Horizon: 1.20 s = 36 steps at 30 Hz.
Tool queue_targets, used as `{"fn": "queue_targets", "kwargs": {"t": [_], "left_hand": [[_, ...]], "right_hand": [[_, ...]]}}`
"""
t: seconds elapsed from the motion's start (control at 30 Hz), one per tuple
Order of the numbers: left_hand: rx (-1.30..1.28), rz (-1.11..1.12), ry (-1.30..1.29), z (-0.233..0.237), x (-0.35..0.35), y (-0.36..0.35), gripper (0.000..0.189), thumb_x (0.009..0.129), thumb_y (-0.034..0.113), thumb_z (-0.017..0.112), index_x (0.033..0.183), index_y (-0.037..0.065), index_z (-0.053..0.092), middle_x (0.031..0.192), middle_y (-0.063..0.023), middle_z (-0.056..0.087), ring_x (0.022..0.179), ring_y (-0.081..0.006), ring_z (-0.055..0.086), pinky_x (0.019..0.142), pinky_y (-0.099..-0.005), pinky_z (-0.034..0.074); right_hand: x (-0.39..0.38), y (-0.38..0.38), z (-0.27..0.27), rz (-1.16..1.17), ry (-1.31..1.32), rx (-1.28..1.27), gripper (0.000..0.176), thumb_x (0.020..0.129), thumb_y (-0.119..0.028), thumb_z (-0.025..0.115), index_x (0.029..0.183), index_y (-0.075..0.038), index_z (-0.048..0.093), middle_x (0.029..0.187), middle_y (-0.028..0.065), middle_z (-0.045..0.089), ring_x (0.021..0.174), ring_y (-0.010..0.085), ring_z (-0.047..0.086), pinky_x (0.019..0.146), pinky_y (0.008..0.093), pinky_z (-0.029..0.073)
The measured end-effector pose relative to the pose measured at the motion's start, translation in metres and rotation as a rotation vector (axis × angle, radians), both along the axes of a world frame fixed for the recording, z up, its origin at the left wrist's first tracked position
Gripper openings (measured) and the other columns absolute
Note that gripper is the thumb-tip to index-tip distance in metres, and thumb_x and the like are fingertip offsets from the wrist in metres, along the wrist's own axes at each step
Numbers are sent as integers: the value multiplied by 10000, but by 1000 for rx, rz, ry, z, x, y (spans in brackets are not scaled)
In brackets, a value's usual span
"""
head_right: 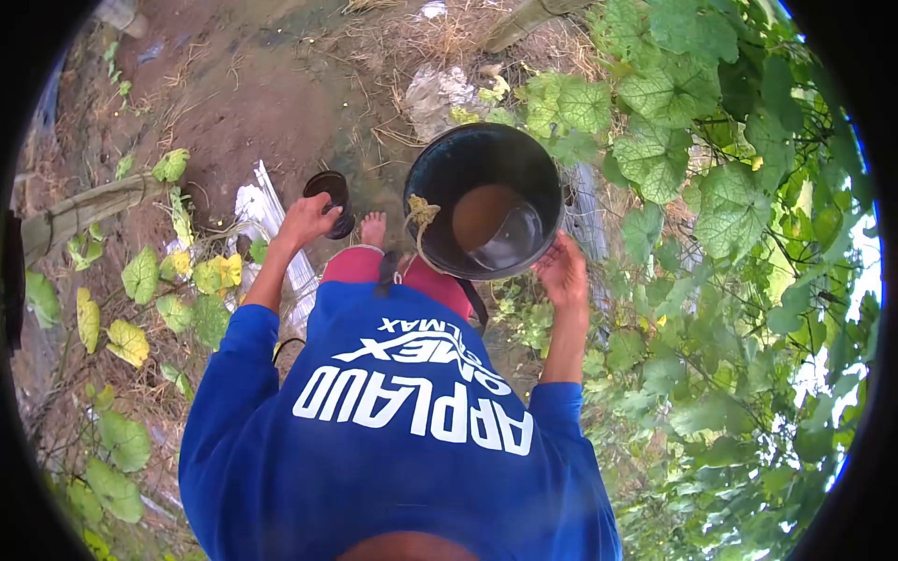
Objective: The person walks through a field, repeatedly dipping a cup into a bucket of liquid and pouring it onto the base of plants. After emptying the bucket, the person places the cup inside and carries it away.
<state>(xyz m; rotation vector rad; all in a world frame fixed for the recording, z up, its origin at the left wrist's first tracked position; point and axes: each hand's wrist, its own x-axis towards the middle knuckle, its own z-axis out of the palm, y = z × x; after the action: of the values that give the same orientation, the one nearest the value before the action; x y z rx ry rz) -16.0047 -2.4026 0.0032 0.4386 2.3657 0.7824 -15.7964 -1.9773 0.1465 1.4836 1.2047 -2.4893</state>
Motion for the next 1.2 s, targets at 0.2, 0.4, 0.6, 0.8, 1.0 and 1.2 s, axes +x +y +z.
{"fn": "queue_targets", "kwargs": {"t": [0.2, 0.4, 0.6, 0.8, 1.0, 1.2], "left_hand": [[83, -343, 80, 7, -15, 77, 318, 793, 309, 608, 811, -7, 638, 801, -247, 659, 836, -434, 636, 754, -512, 506], [68, -586, 111, 6, -15, 155, 303, 775, 306, 616, 787, 10, 677, 804, -238, 667, 817, -414, 654, 754, -494, 524], [42, -790, 225, -3, -10, 239, 271, 720, 290, 633, 795, 38, 699, 800, -211, 679, 796, -380, 672, 709, -464, 546], [-29, -991, 367, -9, -11, 315, 280, 689, 320, 665, 824, 83, 731, 825, -155, 710, 800, -312, 705, 714, -421, 567], [-50, -1011, 386, -5, -11, 355, 327, 709, 361, 677, 843, 65, 720, 866, -170, 699, 845, -345, 692, 756, -438, 565], [9, -1030, 473, -20, -7, 351, 317, 698, 378, 695, 839, 96, 713, 876, -176, 694, 820, -352, 693, 731, -452, 565]], "right_hand": [[47, 20, 73, -124, 69, 94, 355, 863, -390, 680, 988, -63, 620, 905, 97, 654, 824, 204, 617, 794, 370, 517], [90, 33, 112, -180, 103, 200, 449, 891, -428, 631, 1004, 6, 607, 904, 135, 648, 813, 215, 616, 796, 404, 541], [92, 49, 98, -216, 119, 245, 465, 915, -428, 587, 1009, 27, 603, 877, 155, 670, 764, 231, 670, 703, 380, 601], [65, 43, 116, -228, 139, 299, 391, 908, -393, 568, 964, -7, 596, 857, 115, 641, 744, 202, 647, 710, 355, 591], [49, 49, 112, -192, 191, 234, 392, 902, -388, 582, 1000, -8, 590, 907, 111, 632, 773, 210, 642, 716, 364, 580], [28, 48, 111, -114, 239, 240, 469, 920, -379, 578, 1123, 43, 562, 989, 131, 632, 826, 242, 656, 758, 393, 576]]}}
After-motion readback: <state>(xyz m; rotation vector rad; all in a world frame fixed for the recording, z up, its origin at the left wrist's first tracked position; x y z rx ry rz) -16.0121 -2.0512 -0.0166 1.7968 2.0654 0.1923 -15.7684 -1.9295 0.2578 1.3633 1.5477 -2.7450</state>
